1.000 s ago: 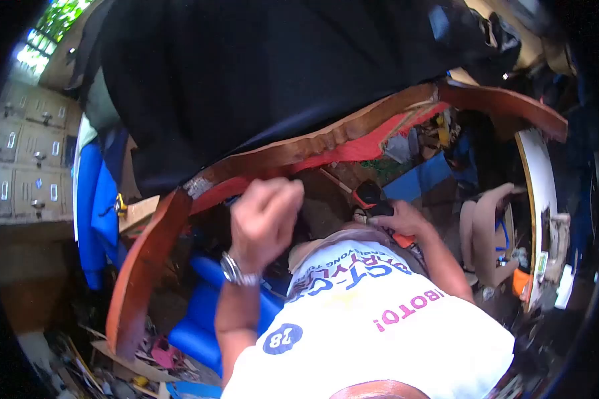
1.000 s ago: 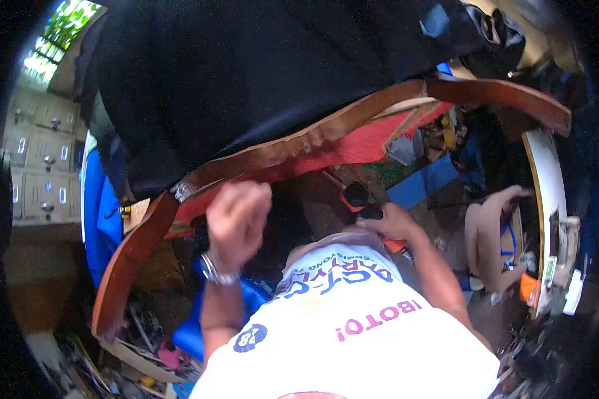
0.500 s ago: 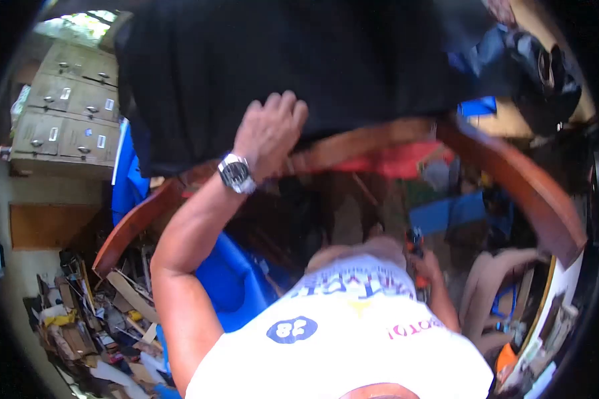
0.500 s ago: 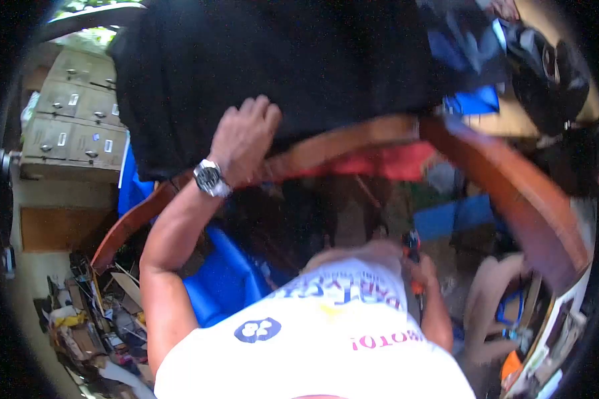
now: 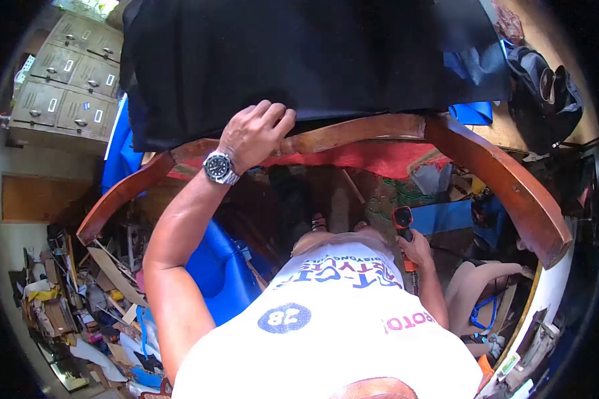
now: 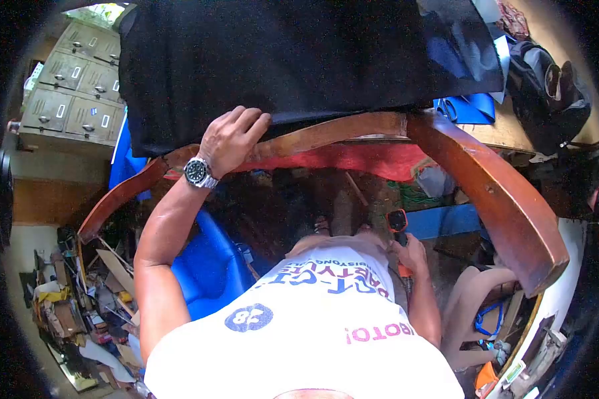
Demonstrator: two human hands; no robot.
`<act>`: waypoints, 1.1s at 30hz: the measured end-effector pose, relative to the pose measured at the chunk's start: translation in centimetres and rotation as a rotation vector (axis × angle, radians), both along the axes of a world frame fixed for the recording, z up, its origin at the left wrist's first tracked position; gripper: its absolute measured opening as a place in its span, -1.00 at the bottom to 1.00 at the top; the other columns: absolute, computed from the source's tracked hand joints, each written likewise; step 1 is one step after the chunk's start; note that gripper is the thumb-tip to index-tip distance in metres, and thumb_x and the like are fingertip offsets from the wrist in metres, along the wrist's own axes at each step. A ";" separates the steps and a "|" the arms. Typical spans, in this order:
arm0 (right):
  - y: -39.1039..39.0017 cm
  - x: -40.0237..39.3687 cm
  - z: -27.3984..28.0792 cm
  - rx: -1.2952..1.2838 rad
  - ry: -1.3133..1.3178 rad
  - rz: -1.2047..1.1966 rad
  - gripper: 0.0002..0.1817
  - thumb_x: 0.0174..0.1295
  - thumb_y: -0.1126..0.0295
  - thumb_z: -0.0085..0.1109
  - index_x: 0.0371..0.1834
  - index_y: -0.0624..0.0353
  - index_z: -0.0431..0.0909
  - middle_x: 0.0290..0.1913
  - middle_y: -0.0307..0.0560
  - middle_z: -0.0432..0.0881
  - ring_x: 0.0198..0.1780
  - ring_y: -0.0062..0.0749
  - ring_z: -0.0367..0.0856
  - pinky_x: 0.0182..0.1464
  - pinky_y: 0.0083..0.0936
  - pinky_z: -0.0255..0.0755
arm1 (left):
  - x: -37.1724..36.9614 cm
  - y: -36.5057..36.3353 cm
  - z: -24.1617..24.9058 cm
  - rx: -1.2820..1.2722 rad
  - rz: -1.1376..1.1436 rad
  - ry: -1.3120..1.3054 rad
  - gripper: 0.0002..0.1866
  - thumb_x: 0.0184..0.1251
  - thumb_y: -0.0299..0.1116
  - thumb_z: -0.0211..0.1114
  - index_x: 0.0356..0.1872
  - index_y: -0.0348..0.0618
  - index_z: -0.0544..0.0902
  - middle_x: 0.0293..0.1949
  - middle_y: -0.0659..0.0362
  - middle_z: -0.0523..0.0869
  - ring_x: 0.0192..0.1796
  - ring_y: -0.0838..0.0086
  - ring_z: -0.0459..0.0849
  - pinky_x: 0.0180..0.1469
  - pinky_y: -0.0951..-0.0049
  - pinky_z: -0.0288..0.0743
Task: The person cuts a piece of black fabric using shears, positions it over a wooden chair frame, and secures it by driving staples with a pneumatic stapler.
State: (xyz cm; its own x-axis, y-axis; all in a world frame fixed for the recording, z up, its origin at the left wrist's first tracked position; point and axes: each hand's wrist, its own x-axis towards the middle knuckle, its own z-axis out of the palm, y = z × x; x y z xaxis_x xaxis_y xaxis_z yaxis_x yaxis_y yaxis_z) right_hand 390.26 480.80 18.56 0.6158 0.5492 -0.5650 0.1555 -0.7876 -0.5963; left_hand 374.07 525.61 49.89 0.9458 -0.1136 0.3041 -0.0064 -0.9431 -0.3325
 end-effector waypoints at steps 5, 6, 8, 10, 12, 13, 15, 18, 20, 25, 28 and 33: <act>2.1 -1.0 10.2 -0.069 0.291 -0.044 -0.30 0.19 -0.02 0.41 0.26 0.29 0.59 0.09 0.36 0.73 0.20 0.15 0.70 0.22 -0.08 0.50 | -0.6 0.3 -1.0 -0.009 -0.043 -0.097 -0.67 0.18 -0.39 0.32 -0.01 -0.19 0.67 -0.18 0.19 0.66 -0.14 0.38 0.70 -0.13 0.39 0.66; 1.6 -1.3 9.8 -0.037 0.197 -0.031 -0.27 0.19 -0.02 0.41 0.28 0.32 0.58 0.11 0.37 0.72 0.22 0.16 0.69 0.24 -0.09 0.50 | -0.1 0.9 -0.7 0.005 -0.061 -0.089 -0.67 0.19 -0.38 0.31 0.00 -0.19 0.67 -0.18 0.19 0.66 -0.13 0.38 0.70 -0.14 0.40 0.66; 1.1 -2.1 9.2 0.017 0.033 -0.003 -0.23 0.19 -0.03 0.42 0.30 0.38 0.55 0.13 0.38 0.72 0.24 0.17 0.68 0.26 -0.12 0.49 | 0.8 1.9 -0.1 -0.016 -0.074 -0.013 -0.61 0.23 -0.38 0.39 0.10 -0.20 0.67 -0.07 0.13 0.72 -0.07 0.33 0.71 -0.09 0.33 0.69; 1.4 -2.6 10.4 0.042 -0.084 0.007 -0.19 0.18 -0.05 0.42 0.31 0.43 0.53 0.14 0.38 0.71 0.24 0.17 0.69 0.26 -0.14 0.50 | 1.9 2.5 -0.2 0.020 -0.087 0.022 -0.60 0.25 -0.33 0.39 0.12 -0.16 0.64 -0.05 0.14 0.71 -0.05 0.33 0.70 -0.08 0.33 0.69; 2.8 -3.0 14.1 0.058 0.002 -0.022 -0.18 0.17 -0.05 0.43 0.31 0.44 0.53 0.12 0.39 0.72 0.20 0.20 0.71 0.24 -0.15 0.52 | 3.1 2.3 -0.2 0.004 -0.059 0.161 -0.59 0.29 -0.25 0.39 0.14 -0.09 0.62 -0.03 0.17 0.68 -0.02 0.32 0.70 -0.08 0.33 0.69; 2.7 -3.0 14.6 0.071 -0.003 -0.030 -0.19 0.16 -0.03 0.45 0.30 0.43 0.53 0.10 0.39 0.72 0.18 0.19 0.71 0.22 -0.14 0.52 | 3.2 1.9 -0.1 -0.029 -0.048 0.206 -0.57 0.28 -0.25 0.40 0.15 -0.09 0.61 -0.03 0.17 0.67 -0.01 0.32 0.70 -0.07 0.33 0.69; 3.0 -3.5 15.6 0.103 -0.004 -0.061 -0.21 0.12 0.01 0.50 0.27 0.39 0.54 0.05 0.37 0.74 0.16 0.18 0.73 0.19 -0.10 0.53 | 3.4 1.4 0.1 -0.090 -0.041 0.305 -0.55 0.26 -0.25 0.41 0.17 -0.08 0.61 -0.03 0.17 0.66 0.01 0.32 0.69 -0.05 0.32 0.69; 3.9 -4.4 21.5 0.203 -0.098 0.022 -0.24 0.05 0.07 0.57 0.22 0.34 0.52 -0.07 0.34 0.76 0.07 0.22 0.75 0.11 -0.05 0.54 | 2.5 1.6 -0.3 -0.182 -0.064 0.168 -0.59 0.18 -0.32 0.39 0.08 -0.07 0.66 -0.02 0.19 0.68 0.01 0.31 0.69 -0.02 0.34 0.68; 4.3 -4.8 24.3 0.201 -0.188 0.062 -0.25 0.01 0.11 0.60 0.20 0.30 0.49 -0.12 0.29 0.76 0.01 0.23 0.76 0.07 -0.06 0.54 | 1.5 0.6 -0.2 -0.235 -0.073 0.026 -0.64 0.09 -0.37 0.38 -0.02 -0.11 0.71 -0.06 0.21 0.70 0.01 0.31 0.68 0.03 0.35 0.65; 7.3 -6.5 33.2 0.401 -0.404 0.113 -0.44 0.01 0.44 0.58 0.13 0.24 0.60 -0.17 0.17 0.76 -0.09 0.13 0.79 -0.01 -0.22 0.59 | 1.0 0.5 -2.7 -0.326 -0.029 -0.153 -0.69 0.17 -0.40 0.35 -0.03 -0.13 0.69 -0.12 0.17 0.70 -0.02 0.29 0.70 0.01 0.32 0.66; 9.2 -7.7 36.9 0.467 -0.538 0.068 -0.52 0.07 0.54 0.53 0.11 0.26 0.62 -0.07 0.16 0.76 -0.05 0.00 0.80 0.04 -0.29 0.60 | 1.2 1.2 -2.0 -0.318 -0.020 -0.097 -0.75 0.27 -0.41 0.32 -0.03 -0.12 0.66 -0.13 0.13 0.69 0.03 0.26 0.71 -0.04 0.29 0.67; 10.0 -8.8 38.3 0.602 -0.572 -0.138 -0.55 0.37 0.42 0.38 0.26 0.31 0.51 -0.05 0.06 0.75 -0.04 -0.29 0.77 0.10 -0.41 0.58 | 2.3 3.9 -1.9 -0.223 -0.101 0.042 -0.84 0.45 -0.28 0.26 -0.11 -0.10 0.56 -0.21 0.09 0.69 -0.13 0.20 0.78 -0.17 0.22 0.68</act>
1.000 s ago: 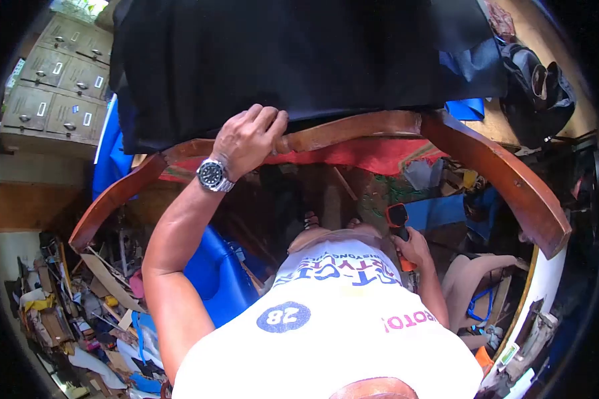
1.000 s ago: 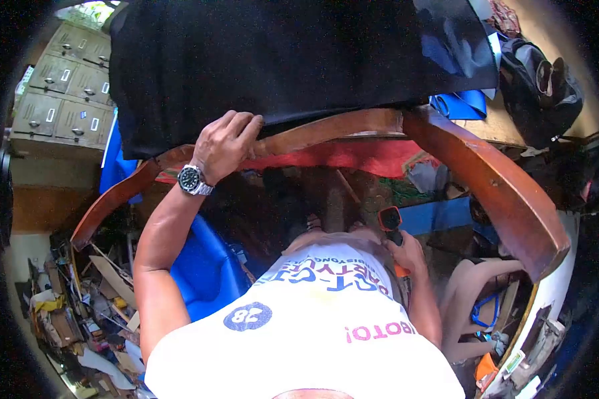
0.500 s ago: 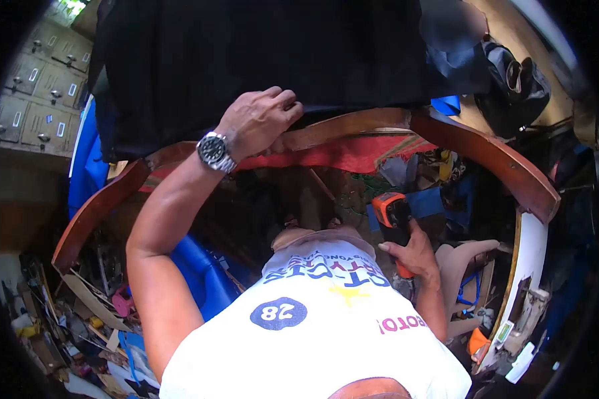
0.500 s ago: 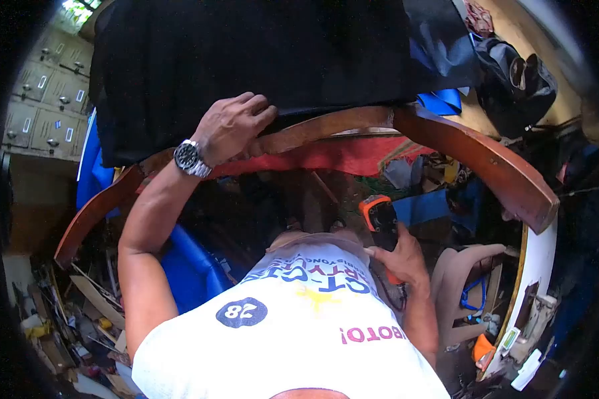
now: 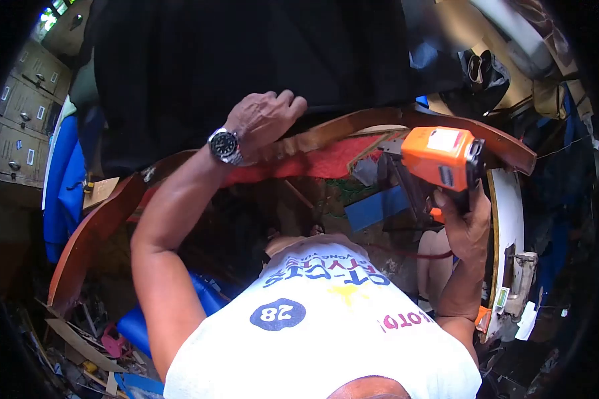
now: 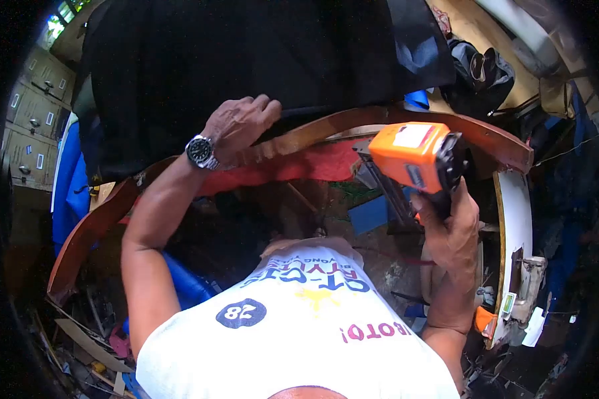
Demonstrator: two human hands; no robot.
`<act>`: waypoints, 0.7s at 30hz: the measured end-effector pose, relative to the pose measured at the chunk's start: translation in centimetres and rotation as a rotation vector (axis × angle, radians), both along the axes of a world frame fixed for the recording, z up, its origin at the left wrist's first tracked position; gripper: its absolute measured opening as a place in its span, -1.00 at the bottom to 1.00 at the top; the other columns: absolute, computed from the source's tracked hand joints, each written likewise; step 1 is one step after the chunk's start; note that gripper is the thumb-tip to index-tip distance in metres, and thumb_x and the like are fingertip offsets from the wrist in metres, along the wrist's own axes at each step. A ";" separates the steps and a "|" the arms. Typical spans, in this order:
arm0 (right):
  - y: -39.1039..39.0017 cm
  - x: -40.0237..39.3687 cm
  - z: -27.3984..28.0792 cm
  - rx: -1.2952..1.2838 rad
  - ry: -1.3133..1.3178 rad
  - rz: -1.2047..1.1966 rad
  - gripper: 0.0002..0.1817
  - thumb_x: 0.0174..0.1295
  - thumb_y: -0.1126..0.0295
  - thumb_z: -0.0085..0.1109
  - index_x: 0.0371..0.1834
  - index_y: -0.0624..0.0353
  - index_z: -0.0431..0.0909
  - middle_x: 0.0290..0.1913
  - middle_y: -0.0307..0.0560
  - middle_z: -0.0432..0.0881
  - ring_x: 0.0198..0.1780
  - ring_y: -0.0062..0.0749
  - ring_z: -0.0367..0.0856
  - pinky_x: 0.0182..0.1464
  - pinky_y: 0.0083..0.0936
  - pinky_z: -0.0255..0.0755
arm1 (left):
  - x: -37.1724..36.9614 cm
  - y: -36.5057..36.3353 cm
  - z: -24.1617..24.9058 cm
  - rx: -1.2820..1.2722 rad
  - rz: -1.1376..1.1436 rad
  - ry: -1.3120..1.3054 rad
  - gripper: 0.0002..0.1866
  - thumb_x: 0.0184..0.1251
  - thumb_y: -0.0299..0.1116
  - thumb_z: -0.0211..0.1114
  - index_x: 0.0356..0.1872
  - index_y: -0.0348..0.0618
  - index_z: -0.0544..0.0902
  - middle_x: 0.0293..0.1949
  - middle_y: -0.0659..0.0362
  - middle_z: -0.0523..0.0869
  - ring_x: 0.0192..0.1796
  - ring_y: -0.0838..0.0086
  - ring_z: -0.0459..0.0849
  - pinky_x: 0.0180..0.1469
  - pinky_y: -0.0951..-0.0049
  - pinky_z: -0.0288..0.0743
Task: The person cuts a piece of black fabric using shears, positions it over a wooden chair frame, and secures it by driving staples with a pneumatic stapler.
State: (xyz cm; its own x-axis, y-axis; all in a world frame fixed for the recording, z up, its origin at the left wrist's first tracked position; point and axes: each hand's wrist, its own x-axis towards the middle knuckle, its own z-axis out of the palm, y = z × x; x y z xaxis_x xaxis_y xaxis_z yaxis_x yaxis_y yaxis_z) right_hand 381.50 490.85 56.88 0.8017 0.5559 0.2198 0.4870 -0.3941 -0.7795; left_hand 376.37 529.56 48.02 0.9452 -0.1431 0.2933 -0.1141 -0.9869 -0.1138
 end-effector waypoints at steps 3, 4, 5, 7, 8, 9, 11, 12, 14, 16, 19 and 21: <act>-0.7 -0.2 -1.3 0.084 0.023 -0.034 -0.52 0.36 0.43 0.40 0.29 0.31 0.49 -0.07 0.03 0.75 -0.06 -0.37 0.76 0.08 -0.45 0.57 | 0.3 0.7 1.3 -0.023 -0.080 0.060 -0.80 0.48 -0.19 0.28 -0.13 -0.09 0.55 -0.20 0.09 0.69 -0.18 0.19 0.78 -0.19 0.20 0.69; -0.9 -0.2 -1.8 0.094 0.001 -0.029 -0.52 0.35 0.44 0.40 0.29 0.31 0.49 -0.08 0.03 0.75 -0.06 -0.36 0.76 0.08 -0.44 0.57 | 0.1 0.7 1.6 -0.022 -0.094 0.080 -0.79 0.48 -0.18 0.28 -0.12 -0.09 0.56 -0.21 0.09 0.69 -0.18 0.19 0.78 -0.19 0.21 0.69; -1.2 -0.3 -2.5 0.103 -0.014 -0.027 -0.51 0.35 0.45 0.40 0.29 0.31 0.50 -0.08 0.03 0.76 -0.06 -0.36 0.76 0.07 -0.44 0.58 | -0.4 0.5 1.7 -0.006 -0.070 0.084 -0.81 0.44 -0.24 0.30 -0.07 -0.08 0.57 -0.21 0.12 0.69 -0.13 0.23 0.77 -0.15 0.23 0.69; -1.4 -0.7 -3.2 0.105 -0.036 -0.024 -0.51 0.33 0.46 0.42 0.29 0.31 0.51 -0.09 0.03 0.76 -0.08 -0.34 0.77 0.05 -0.42 0.58 | -1.3 -0.1 1.7 0.039 -0.044 0.035 -0.82 0.39 -0.31 0.30 -0.07 -0.09 0.60 -0.19 0.14 0.69 -0.09 0.26 0.76 -0.11 0.26 0.69; -1.4 -0.8 -3.2 0.092 -0.044 -0.022 -0.51 0.32 0.46 0.42 0.28 0.31 0.52 -0.09 0.03 0.77 -0.08 -0.32 0.77 0.05 -0.41 0.59 | -1.6 -0.5 1.7 0.064 -0.041 0.010 -0.82 0.36 -0.34 0.30 -0.07 -0.09 0.62 -0.18 0.15 0.68 -0.07 0.28 0.75 -0.09 0.28 0.69; -1.4 -1.0 -3.0 0.075 -0.051 -0.022 -0.51 0.31 0.47 0.43 0.27 0.30 0.53 -0.09 0.03 0.77 -0.09 -0.30 0.78 0.04 -0.40 0.59 | -1.8 -0.8 1.7 0.064 -0.046 0.003 -0.82 0.33 -0.34 0.30 -0.09 -0.08 0.64 -0.17 0.16 0.69 -0.06 0.30 0.74 -0.08 0.29 0.70; -1.3 -1.3 -2.2 0.020 -0.096 -0.028 -0.52 0.28 0.48 0.45 0.25 0.30 0.55 -0.09 0.04 0.77 -0.08 -0.26 0.79 0.05 -0.37 0.60 | -2.1 -1.3 1.6 0.055 -0.052 -0.021 -0.82 0.27 -0.34 0.31 -0.12 -0.07 0.69 -0.14 0.19 0.71 -0.04 0.35 0.74 -0.07 0.31 0.71; -1.2 -1.2 -1.9 -0.010 -0.124 -0.023 -0.53 0.27 0.49 0.46 0.23 0.30 0.57 -0.08 0.05 0.78 -0.08 -0.24 0.79 0.05 -0.36 0.60 | -2.2 -1.7 1.4 0.038 -0.055 -0.005 -0.83 0.27 -0.37 0.30 -0.13 -0.09 0.69 -0.13 0.18 0.70 -0.03 0.34 0.73 -0.06 0.32 0.70; -0.8 -1.1 -1.7 0.039 -0.140 -0.011 -0.52 0.24 0.48 0.47 0.22 0.29 0.58 -0.07 0.08 0.77 -0.06 -0.19 0.80 0.04 -0.33 0.61 | -2.8 -2.3 1.1 0.005 -0.051 0.021 -0.85 0.28 -0.43 0.28 -0.15 -0.13 0.68 -0.12 0.17 0.67 -0.01 0.32 0.72 -0.04 0.32 0.68; -0.2 -1.0 -0.9 0.054 -0.194 0.002 -0.51 0.23 0.47 0.49 0.23 0.28 0.59 -0.06 0.10 0.76 -0.04 -0.19 0.80 0.03 -0.32 0.61 | -3.1 -2.4 1.1 -0.001 -0.029 0.005 -0.82 0.29 -0.42 0.28 -0.12 -0.13 0.69 -0.13 0.18 0.68 0.00 0.32 0.70 -0.03 0.33 0.68; 1.1 -0.5 0.6 0.017 -0.279 0.036 -0.50 0.27 0.43 0.46 0.26 0.26 0.57 -0.06 0.13 0.75 -0.05 -0.07 0.80 0.01 -0.26 0.61 | -3.1 -2.4 0.5 -0.063 0.001 -0.090 -0.80 0.28 -0.42 0.29 -0.09 -0.12 0.71 -0.12 0.18 0.68 0.01 0.31 0.70 -0.01 0.34 0.68; 2.9 -0.5 1.8 -0.007 -0.417 -0.011 -0.52 0.32 0.38 0.41 0.28 0.27 0.55 -0.06 0.15 0.74 -0.06 0.03 0.78 -0.01 -0.21 0.60 | -2.8 -2.6 -0.8 -0.162 0.029 -0.236 -0.80 0.22 -0.42 0.33 -0.13 -0.10 0.73 -0.14 0.18 0.68 0.00 0.30 0.69 0.02 0.36 0.68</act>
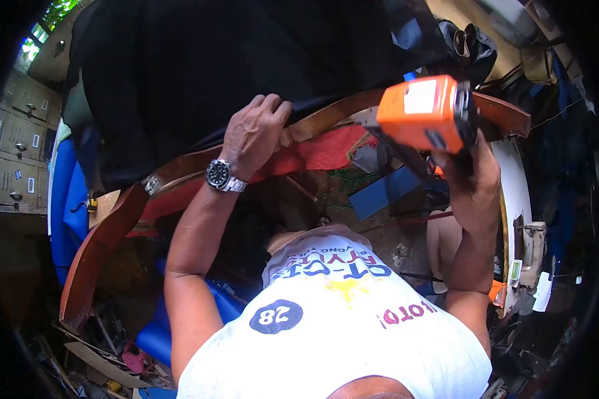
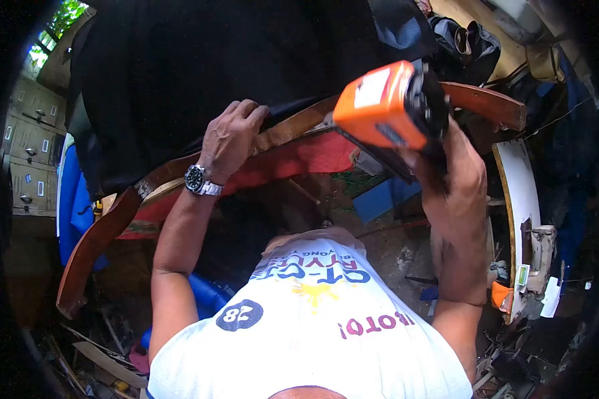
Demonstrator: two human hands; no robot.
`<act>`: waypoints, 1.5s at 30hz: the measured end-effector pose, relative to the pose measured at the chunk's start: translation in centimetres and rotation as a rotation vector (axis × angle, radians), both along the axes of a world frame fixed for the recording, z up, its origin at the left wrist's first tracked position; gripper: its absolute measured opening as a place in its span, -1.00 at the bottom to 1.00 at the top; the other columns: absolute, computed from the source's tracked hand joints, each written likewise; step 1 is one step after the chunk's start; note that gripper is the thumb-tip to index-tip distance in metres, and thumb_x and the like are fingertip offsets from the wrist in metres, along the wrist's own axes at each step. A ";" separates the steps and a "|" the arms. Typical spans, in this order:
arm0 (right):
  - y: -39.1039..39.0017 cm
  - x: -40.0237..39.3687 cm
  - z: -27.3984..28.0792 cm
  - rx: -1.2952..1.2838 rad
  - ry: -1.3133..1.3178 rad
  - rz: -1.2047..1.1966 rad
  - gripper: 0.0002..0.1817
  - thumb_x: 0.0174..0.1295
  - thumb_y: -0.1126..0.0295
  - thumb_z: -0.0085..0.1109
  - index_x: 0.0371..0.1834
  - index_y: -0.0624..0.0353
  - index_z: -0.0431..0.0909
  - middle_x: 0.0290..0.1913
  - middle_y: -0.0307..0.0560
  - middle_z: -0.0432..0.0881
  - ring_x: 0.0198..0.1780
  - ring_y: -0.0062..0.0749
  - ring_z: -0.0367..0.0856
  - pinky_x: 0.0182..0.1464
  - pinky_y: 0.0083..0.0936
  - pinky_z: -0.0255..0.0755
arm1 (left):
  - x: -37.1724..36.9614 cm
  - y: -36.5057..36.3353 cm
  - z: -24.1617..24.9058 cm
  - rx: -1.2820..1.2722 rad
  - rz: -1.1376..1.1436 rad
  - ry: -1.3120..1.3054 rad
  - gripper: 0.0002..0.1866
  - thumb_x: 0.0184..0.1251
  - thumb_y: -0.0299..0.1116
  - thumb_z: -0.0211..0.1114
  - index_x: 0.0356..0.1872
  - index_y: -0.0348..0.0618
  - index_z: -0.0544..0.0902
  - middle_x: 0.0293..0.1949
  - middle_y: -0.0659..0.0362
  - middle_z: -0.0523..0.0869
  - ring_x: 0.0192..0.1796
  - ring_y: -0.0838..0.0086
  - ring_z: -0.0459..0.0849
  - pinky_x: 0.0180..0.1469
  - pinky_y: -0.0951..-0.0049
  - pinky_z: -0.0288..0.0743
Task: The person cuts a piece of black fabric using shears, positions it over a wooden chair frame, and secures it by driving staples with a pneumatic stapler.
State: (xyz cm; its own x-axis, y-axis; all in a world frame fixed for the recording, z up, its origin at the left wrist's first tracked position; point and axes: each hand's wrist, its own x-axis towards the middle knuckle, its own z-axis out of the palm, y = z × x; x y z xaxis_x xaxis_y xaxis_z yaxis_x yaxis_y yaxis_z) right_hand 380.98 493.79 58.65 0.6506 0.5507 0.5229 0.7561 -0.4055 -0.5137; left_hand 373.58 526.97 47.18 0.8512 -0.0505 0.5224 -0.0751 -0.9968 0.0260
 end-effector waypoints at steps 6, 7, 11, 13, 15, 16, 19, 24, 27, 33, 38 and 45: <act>4.4 2.9 4.6 -0.240 -0.302 -0.007 -0.54 0.35 0.25 0.33 0.24 0.22 0.58 -0.10 0.23 0.73 -0.10 0.25 0.74 -0.03 -0.06 0.58 | 1.8 -0.2 -0.8 -0.056 -0.025 0.049 -0.81 0.20 -0.42 0.36 -0.16 -0.09 0.76 -0.11 0.17 0.68 0.03 0.29 0.66 0.10 0.33 0.64; 5.3 3.8 5.3 -0.358 -0.505 0.020 -0.55 0.33 0.24 0.34 0.21 0.22 0.60 -0.12 0.23 0.73 -0.09 0.25 0.74 -0.02 -0.05 0.58 | 1.6 -0.2 -0.7 -0.049 -0.038 0.076 -0.78 0.20 -0.41 0.37 -0.12 -0.09 0.75 -0.10 0.18 0.67 0.05 0.28 0.65 0.11 0.33 0.64; 10.7 4.7 7.0 -0.710 -0.468 -0.185 -0.41 0.25 0.05 0.43 0.12 0.33 0.56 -0.16 0.18 0.75 -0.14 0.07 0.77 -0.04 -0.08 0.62 | 1.3 -0.7 -0.4 -0.015 -0.080 0.139 -0.73 0.18 -0.36 0.41 -0.07 -0.08 0.74 -0.08 0.20 0.65 0.10 0.27 0.62 0.13 0.33 0.62; 14.0 5.1 7.6 -0.856 -0.304 -0.342 -0.29 0.22 -0.07 0.48 0.08 0.41 0.53 -0.17 0.15 0.76 -0.17 -0.06 0.79 -0.05 -0.11 0.64 | 1.3 -0.8 -0.6 -0.025 -0.100 0.130 -0.76 0.16 -0.38 0.40 -0.11 -0.08 0.75 -0.09 0.20 0.65 0.09 0.29 0.62 0.14 0.32 0.61; 16.1 7.0 6.8 -0.933 -0.306 -0.194 -0.29 0.14 -0.04 0.52 0.09 0.38 0.53 -0.12 0.28 0.76 -0.04 0.15 0.77 0.05 -0.01 0.63 | 1.4 -0.2 -1.0 -0.055 -0.137 0.094 -0.80 0.15 -0.46 0.38 -0.17 -0.07 0.76 -0.08 0.19 0.66 0.07 0.30 0.63 0.15 0.31 0.61; 17.0 7.6 6.3 -0.970 -0.313 -0.211 -0.31 0.12 -0.01 0.52 0.08 0.37 0.55 -0.12 0.27 0.76 -0.01 0.14 0.77 0.06 -0.03 0.63 | 1.3 0.0 -1.3 -0.077 -0.153 0.074 -0.79 0.14 -0.46 0.38 -0.17 -0.08 0.76 -0.08 0.19 0.66 0.07 0.30 0.63 0.15 0.32 0.61; 19.2 8.1 5.9 -1.087 -0.313 -0.229 -0.39 0.09 0.06 0.53 0.05 0.31 0.62 -0.11 0.22 0.78 0.04 0.10 0.77 0.10 -0.09 0.65 | 1.4 0.3 -2.0 -0.125 -0.179 0.022 -0.78 0.13 -0.47 0.39 -0.15 -0.10 0.76 -0.08 0.18 0.67 0.07 0.29 0.64 0.16 0.32 0.61; 21.5 7.4 6.5 -1.260 -0.246 -0.255 -0.56 0.09 0.13 0.51 -0.04 0.18 0.77 -0.02 0.13 0.80 0.07 0.05 0.78 0.12 -0.13 0.67 | 1.2 0.2 -2.0 -0.121 -0.167 0.006 -0.75 0.15 -0.47 0.38 -0.11 -0.12 0.76 -0.07 0.17 0.68 0.07 0.30 0.64 0.16 0.33 0.61; 21.6 8.1 5.7 -1.248 -0.280 -0.222 -0.58 0.06 0.19 0.49 -0.05 0.18 0.78 -0.03 0.12 0.81 0.07 0.03 0.79 0.11 -0.13 0.67 | 1.1 0.2 -1.9 -0.125 -0.183 0.001 -0.65 0.07 -0.42 0.48 -0.05 -0.13 0.75 -0.06 0.16 0.68 0.07 0.25 0.64 0.14 0.27 0.62; 21.8 8.0 5.2 -1.319 -0.265 -0.262 -0.61 0.03 0.23 0.46 -0.09 0.19 0.78 -0.06 0.13 0.81 0.05 0.03 0.79 0.08 -0.13 0.67 | 1.1 0.3 -1.9 -0.096 -0.172 0.004 -0.65 0.08 -0.46 0.46 -0.04 -0.13 0.75 -0.03 0.16 0.69 0.08 0.25 0.65 0.14 0.28 0.63; 21.1 7.3 6.4 -1.230 -0.257 -0.183 -0.60 0.06 0.19 0.46 -0.09 0.21 0.76 -0.06 0.14 0.81 0.05 0.04 0.78 0.08 -0.15 0.67 | 1.4 0.3 -2.2 -0.100 -0.144 0.003 -0.65 0.09 -0.45 0.46 -0.02 -0.12 0.75 -0.03 0.15 0.71 0.09 0.25 0.67 0.15 0.27 0.64; 21.1 6.0 6.2 -1.164 -0.169 -0.143 -0.57 0.07 0.17 0.46 -0.05 0.21 0.76 -0.05 0.17 0.80 0.06 0.04 0.78 0.09 -0.16 0.67 | 1.4 0.0 -1.9 -0.093 -0.144 0.009 -0.63 0.07 -0.45 0.52 -0.02 -0.12 0.76 -0.01 0.12 0.73 0.12 0.24 0.68 0.17 0.29 0.64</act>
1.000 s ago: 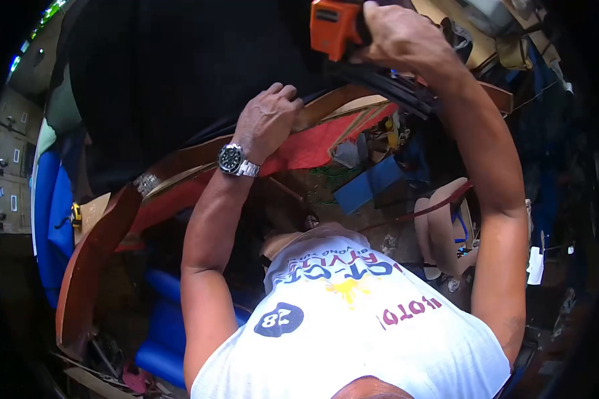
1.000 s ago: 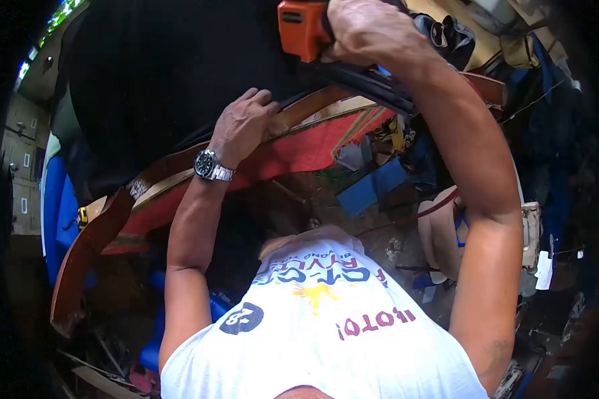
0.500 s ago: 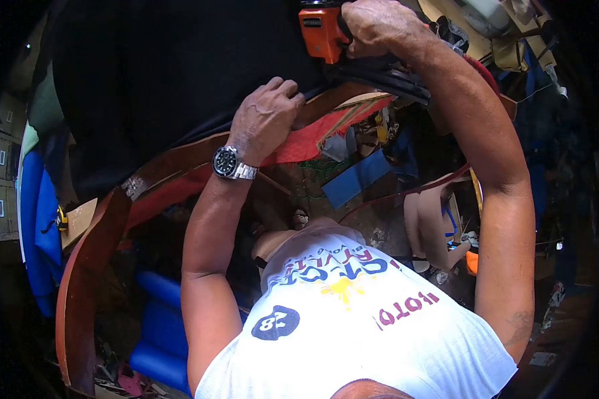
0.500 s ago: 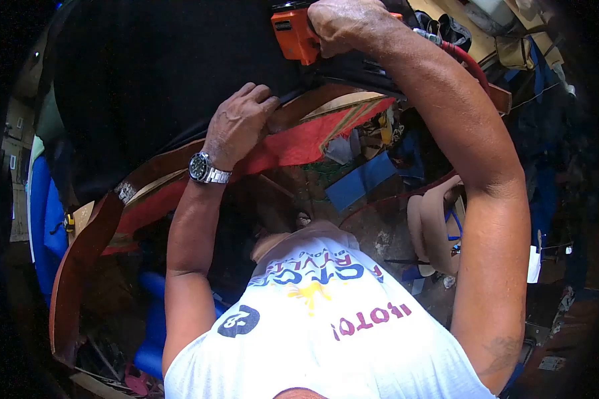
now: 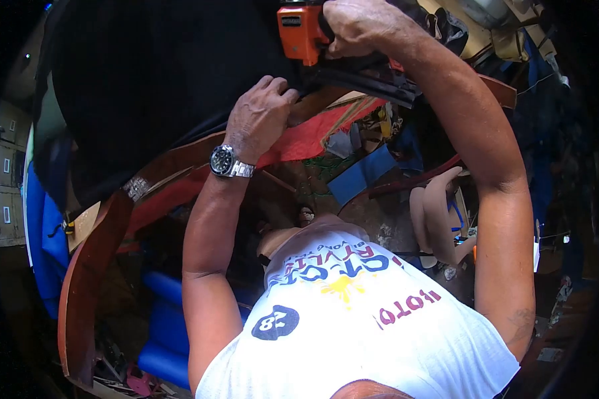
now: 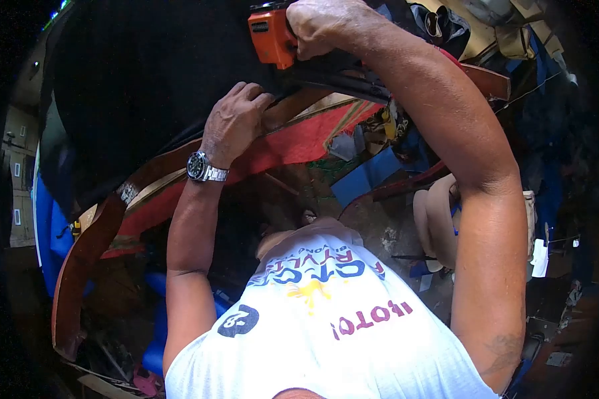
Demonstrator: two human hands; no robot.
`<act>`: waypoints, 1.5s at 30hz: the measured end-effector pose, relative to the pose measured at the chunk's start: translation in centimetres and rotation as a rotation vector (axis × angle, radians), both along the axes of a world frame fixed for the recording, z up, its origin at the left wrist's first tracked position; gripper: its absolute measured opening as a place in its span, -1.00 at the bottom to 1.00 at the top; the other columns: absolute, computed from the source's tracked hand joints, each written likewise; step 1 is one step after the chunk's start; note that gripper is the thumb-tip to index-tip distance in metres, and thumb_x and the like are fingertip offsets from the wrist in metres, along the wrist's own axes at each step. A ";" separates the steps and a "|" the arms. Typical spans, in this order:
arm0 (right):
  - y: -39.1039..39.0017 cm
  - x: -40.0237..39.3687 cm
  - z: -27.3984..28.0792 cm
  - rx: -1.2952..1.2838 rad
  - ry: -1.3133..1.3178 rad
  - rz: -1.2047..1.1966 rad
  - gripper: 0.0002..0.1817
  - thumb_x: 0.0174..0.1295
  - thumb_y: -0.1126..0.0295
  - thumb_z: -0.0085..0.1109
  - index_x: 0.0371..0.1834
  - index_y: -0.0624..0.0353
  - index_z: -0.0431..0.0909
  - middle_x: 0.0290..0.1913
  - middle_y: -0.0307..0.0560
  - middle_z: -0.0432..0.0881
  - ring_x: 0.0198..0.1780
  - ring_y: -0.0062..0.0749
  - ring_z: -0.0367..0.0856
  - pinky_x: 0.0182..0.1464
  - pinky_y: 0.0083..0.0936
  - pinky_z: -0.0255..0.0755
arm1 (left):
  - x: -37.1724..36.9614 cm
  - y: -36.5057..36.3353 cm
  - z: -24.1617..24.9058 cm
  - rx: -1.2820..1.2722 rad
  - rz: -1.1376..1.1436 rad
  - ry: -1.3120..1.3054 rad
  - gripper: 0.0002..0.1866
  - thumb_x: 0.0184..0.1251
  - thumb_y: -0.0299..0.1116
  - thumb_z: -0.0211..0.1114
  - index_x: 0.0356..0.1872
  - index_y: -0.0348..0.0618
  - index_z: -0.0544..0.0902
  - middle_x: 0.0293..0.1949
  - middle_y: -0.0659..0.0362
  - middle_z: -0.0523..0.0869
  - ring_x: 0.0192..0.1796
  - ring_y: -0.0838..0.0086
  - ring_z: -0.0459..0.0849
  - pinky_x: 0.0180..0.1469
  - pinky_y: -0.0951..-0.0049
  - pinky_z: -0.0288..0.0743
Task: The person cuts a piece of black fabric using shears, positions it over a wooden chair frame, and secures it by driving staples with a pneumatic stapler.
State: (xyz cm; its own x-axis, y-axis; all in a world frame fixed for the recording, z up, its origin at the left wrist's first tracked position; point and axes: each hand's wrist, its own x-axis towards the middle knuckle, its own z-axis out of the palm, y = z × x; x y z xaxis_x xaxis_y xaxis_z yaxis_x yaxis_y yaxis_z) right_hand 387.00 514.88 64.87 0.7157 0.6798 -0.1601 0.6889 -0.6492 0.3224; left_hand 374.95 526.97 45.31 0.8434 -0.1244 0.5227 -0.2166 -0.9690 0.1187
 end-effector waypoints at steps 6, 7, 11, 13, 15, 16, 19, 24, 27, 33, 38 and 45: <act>0.2 0.4 0.3 -0.069 -0.004 0.050 -0.59 0.03 0.20 0.46 -0.08 0.18 0.79 -0.05 0.12 0.81 0.05 0.01 0.79 0.10 -0.18 0.67 | 0.2 0.3 0.2 -0.022 -0.008 -0.007 -0.73 0.16 -0.46 0.39 -0.08 -0.12 0.74 -0.03 0.13 0.69 0.10 0.26 0.66 0.15 0.29 0.65; -0.1 0.6 0.4 -0.055 -0.004 0.058 -0.59 0.03 0.20 0.46 -0.08 0.18 0.79 -0.05 0.12 0.81 0.05 0.01 0.79 0.10 -0.18 0.67 | 0.3 0.3 0.5 -0.001 0.007 0.033 -0.73 0.18 -0.46 0.38 -0.07 -0.12 0.73 -0.03 0.12 0.69 0.10 0.26 0.67 0.14 0.29 0.66; -0.9 1.1 0.7 0.013 -0.037 0.039 -0.59 0.02 0.22 0.45 -0.08 0.21 0.78 -0.05 0.13 0.81 0.06 0.00 0.79 0.11 -0.17 0.67 | 0.0 0.1 2.7 0.098 0.095 0.164 -0.74 0.25 -0.46 0.34 -0.03 -0.12 0.69 -0.03 0.10 0.69 0.10 0.22 0.68 0.09 0.27 0.68; -1.3 0.9 1.0 0.058 -0.040 0.032 -0.60 0.03 0.24 0.44 -0.08 0.22 0.78 -0.04 0.14 0.81 0.06 0.01 0.79 0.11 -0.16 0.66 | -0.2 0.3 3.4 0.144 0.140 0.204 -0.73 0.24 -0.47 0.34 -0.02 -0.13 0.67 -0.03 0.08 0.68 0.10 0.20 0.67 0.08 0.25 0.67; -1.9 1.2 1.3 0.107 -0.049 0.040 -0.61 0.04 0.25 0.42 -0.08 0.23 0.77 -0.04 0.14 0.81 0.06 0.01 0.79 0.11 -0.16 0.66 | -0.9 0.9 4.1 0.175 0.180 0.235 -0.70 0.21 -0.49 0.36 -0.02 -0.14 0.63 -0.03 0.07 0.66 0.09 0.17 0.66 0.10 0.23 0.65; -2.2 1.3 1.3 0.130 -0.056 0.056 -0.62 0.05 0.26 0.41 -0.08 0.23 0.77 -0.03 0.15 0.80 0.07 0.02 0.79 0.12 -0.16 0.66 | -1.0 1.2 4.3 0.195 0.193 0.252 -0.71 0.22 -0.48 0.35 -0.03 -0.15 0.62 -0.04 0.07 0.66 0.08 0.16 0.66 0.08 0.23 0.65; -2.7 1.2 1.4 0.152 -0.044 0.084 -0.63 0.06 0.27 0.39 -0.09 0.23 0.78 -0.03 0.16 0.80 0.07 0.02 0.79 0.12 -0.17 0.66 | -2.0 2.0 4.6 0.251 0.185 0.244 -0.81 0.24 -0.47 0.32 -0.13 -0.15 0.60 -0.12 0.09 0.66 0.00 0.19 0.69 -0.01 0.22 0.66; -2.8 1.0 1.6 0.159 -0.046 0.137 -0.65 0.07 0.29 0.36 -0.09 0.23 0.78 -0.03 0.16 0.80 0.07 0.02 0.79 0.12 -0.17 0.66 | -3.2 1.2 4.3 0.344 0.174 0.194 -0.88 0.26 -0.46 0.28 -0.19 -0.13 0.65 -0.16 0.14 0.69 -0.03 0.28 0.71 -0.02 0.28 0.67; -2.8 0.7 1.5 0.180 -0.017 0.181 -0.64 0.07 0.28 0.37 -0.10 0.24 0.78 -0.04 0.19 0.80 0.07 0.03 0.78 0.13 -0.18 0.65 | -4.2 0.3 3.3 0.346 0.166 0.152 -0.87 0.25 -0.45 0.27 -0.19 -0.13 0.68 -0.15 0.16 0.70 -0.04 0.31 0.71 -0.01 0.30 0.66; -3.2 0.1 1.8 0.195 0.103 0.317 -0.63 0.07 0.24 0.38 -0.10 0.24 0.78 -0.05 0.21 0.79 0.06 0.04 0.78 0.12 -0.16 0.64 | -4.3 0.3 2.9 0.243 0.146 0.111 -0.73 0.19 -0.53 0.30 -0.06 -0.13 0.69 -0.12 0.13 0.71 0.00 0.24 0.72 0.01 0.25 0.68; -2.4 -0.4 1.6 0.200 0.134 0.322 -0.62 0.06 0.23 0.39 -0.11 0.24 0.78 -0.05 0.21 0.79 0.06 0.06 0.77 0.11 -0.16 0.64 | -4.0 1.4 2.6 0.018 -0.002 0.119 -0.58 0.03 -0.60 0.39 0.00 -0.14 0.72 -0.04 0.08 0.74 0.08 0.16 0.71 0.07 0.20 0.68; -0.7 -0.7 0.3 0.123 0.124 0.232 -0.63 0.04 0.24 0.40 -0.13 0.23 0.78 -0.08 0.18 0.80 0.04 0.05 0.78 0.09 -0.17 0.64 | -3.5 2.1 2.3 0.009 -0.058 0.175 -0.56 -0.08 -0.68 0.34 -0.05 -0.22 0.72 -0.05 0.05 0.74 0.08 0.11 0.70 0.12 0.18 0.65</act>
State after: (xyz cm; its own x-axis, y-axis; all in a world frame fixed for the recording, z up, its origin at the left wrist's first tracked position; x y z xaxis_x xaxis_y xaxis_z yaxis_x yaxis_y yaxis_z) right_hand 386.29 514.17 65.16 0.5191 0.8427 -0.1427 0.8527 -0.4990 0.1547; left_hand 371.43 529.10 47.58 0.9127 -0.1794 0.3673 -0.2489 -0.9567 0.1511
